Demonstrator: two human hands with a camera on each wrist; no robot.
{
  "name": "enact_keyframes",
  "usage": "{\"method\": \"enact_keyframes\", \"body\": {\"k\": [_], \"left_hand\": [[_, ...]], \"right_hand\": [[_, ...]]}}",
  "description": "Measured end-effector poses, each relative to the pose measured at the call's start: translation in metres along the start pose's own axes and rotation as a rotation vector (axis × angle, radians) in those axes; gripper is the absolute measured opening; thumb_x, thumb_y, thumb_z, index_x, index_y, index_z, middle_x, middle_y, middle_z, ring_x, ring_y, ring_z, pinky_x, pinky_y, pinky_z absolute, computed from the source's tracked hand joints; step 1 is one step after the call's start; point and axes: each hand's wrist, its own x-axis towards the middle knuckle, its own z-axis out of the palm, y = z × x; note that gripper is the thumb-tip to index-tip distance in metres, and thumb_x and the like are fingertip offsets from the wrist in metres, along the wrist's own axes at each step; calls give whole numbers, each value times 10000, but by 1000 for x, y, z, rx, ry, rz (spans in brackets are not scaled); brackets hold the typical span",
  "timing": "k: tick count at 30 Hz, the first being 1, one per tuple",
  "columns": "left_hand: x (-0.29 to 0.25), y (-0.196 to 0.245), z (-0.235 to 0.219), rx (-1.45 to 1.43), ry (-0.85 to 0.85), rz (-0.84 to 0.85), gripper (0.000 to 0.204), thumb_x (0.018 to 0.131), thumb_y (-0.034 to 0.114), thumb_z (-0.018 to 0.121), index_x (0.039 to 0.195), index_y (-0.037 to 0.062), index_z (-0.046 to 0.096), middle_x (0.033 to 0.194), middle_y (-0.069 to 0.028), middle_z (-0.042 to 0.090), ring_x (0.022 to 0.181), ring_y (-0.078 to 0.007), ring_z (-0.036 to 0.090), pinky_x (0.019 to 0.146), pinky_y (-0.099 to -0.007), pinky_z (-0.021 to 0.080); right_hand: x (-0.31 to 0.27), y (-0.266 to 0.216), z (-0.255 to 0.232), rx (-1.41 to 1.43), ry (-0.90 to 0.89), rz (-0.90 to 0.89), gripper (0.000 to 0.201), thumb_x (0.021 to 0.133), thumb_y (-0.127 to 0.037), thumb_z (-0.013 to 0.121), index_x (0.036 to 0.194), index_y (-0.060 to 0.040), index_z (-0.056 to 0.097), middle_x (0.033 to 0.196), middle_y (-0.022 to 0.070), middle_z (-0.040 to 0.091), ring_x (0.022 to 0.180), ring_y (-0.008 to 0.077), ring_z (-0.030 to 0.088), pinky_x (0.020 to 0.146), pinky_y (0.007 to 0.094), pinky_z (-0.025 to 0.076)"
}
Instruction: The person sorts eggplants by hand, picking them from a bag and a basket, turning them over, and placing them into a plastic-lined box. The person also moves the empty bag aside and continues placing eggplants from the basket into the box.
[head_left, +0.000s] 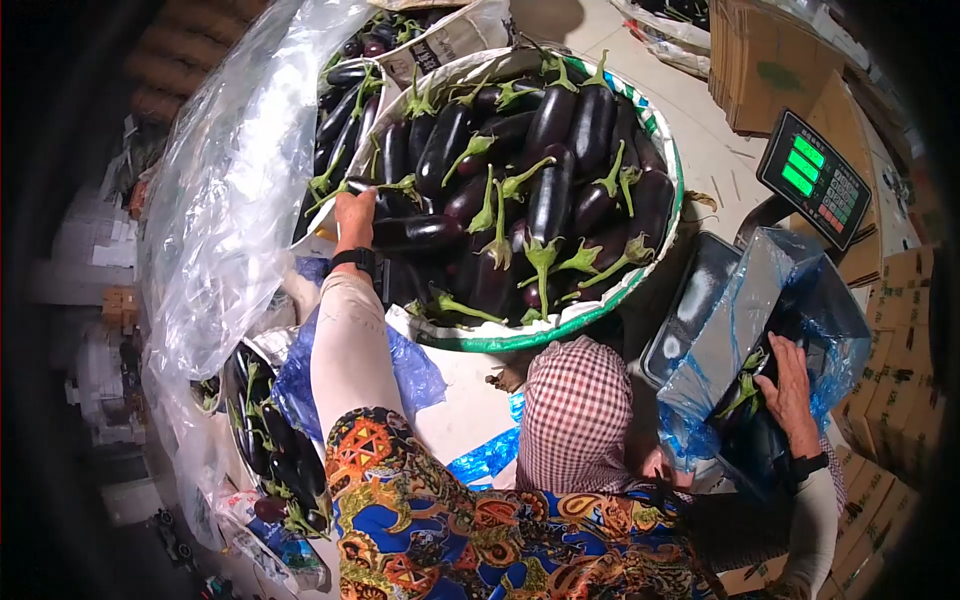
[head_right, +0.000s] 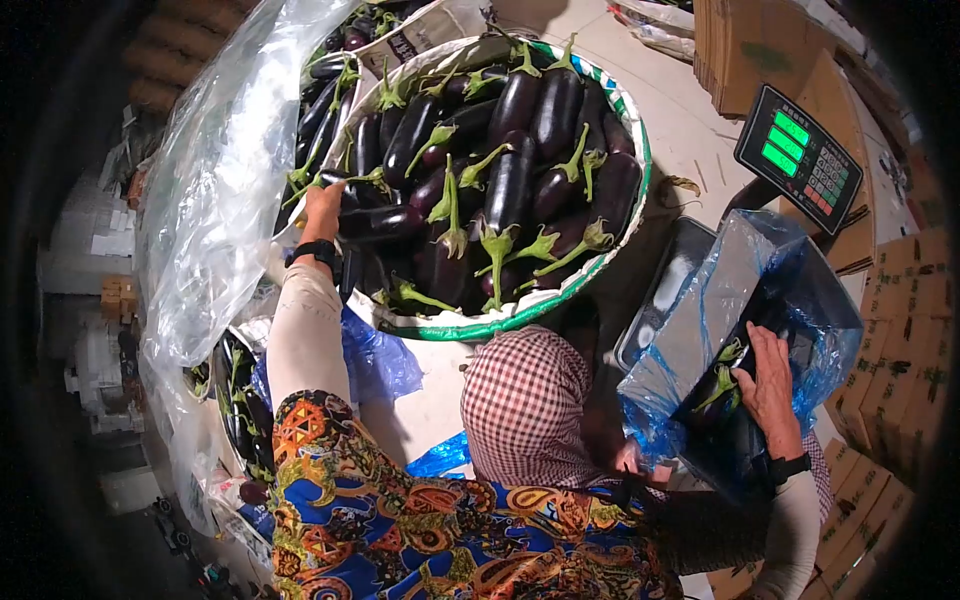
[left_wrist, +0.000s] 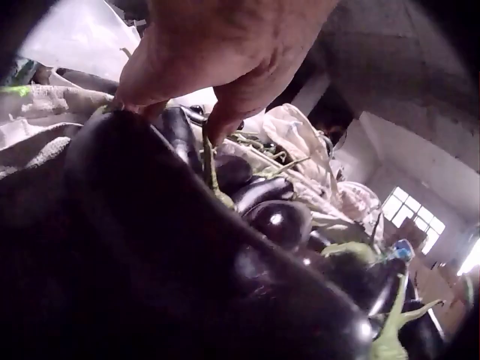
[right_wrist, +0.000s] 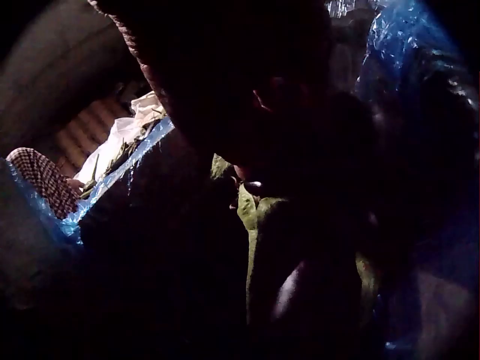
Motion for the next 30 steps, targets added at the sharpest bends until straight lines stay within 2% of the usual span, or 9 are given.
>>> {"method": "enact_keyframes", "body": {"k": [2,3,4,6,12,23,24,27,30], "left_hand": [[-28,31,-2,84,-20,44,480,732,327,782,914,-97,649,855,-133,669,730,-238,615,685,-373,478],[-20,30,1,140,-106,-50,616,709,360,811,1076,-105,642,1132,-270,654,1110,-381,623,944,-400,473],[-31,36,3,164,-32,-82,594,695,357,830,1037,-97,655,1051,-214,691,984,-351,667,866,-386,506],[-16,18,0,-244,-357,-206,557,696,311,842,1056,-65,646,953,-118,701,833,-265,667,761,-364,525],[-57,13,-42,-718,-406,-128,397,704,171,837,1022,26,649,841,-26,661,717,-153,608,662,-297,497],[-81,37,-54,-961,-332,-5,384,712,158,813,1043,74,637,941,-39,660,882,-193,640,858,-337,493],[-84,41,-58,-1040,-305,-124,388,744,179,798,1080,74,635,1014,-49,656,969,-217,629,928,-386,470],[-86,56,-76,-1392,-430,-164,355,805,178,767,1111,71,621,1146,-50,625,1136,-232,561,1026,-449,419],[-108,80,-85,-1411,-518,-85,303,824,145,748,1094,71,633,1124,-52,639,1114,-231,574,1021,-447,430]], "right_hand": [[1,7,4,-24,35,-29,655,778,-90,681,1387,-33,446,1340,210,479,1237,403,444,1101,445,324],[2,9,5,-35,53,-44,642,778,-93,683,1376,-33,458,1332,205,485,1216,404,451,1082,435,351],[4,8,5,-27,50,-34,634,783,-115,681,1372,-32,460,1329,207,487,1219,404,450,1087,439,345],[4,6,3,-9,36,-19,621,795,-158,675,1364,-29,464,1323,210,490,1224,404,449,1097,447,334],[8,12,6,-15,16,13,612,834,-269,651,1353,-9,456,1315,217,490,1263,413,432,1122,466,283],[5,8,5,-21,21,12,625,790,-81,661,1375,-33,446,1332,209,477,1259,406,442,1145,469,272],[5,8,5,-26,25,12,625,788,-73,659,1374,-33,446,1332,208,477,1256,407,442,1145,469,271],[7,9,6,-11,25,-13,626,785,-56,648,1375,-31,442,1338,206,474,1256,410,442,1149,468,267],[8,11,5,0,28,-32,621,783,-53,642,1371,-29,445,1332,205,483,1256,409,444,1133,462,283]]}}
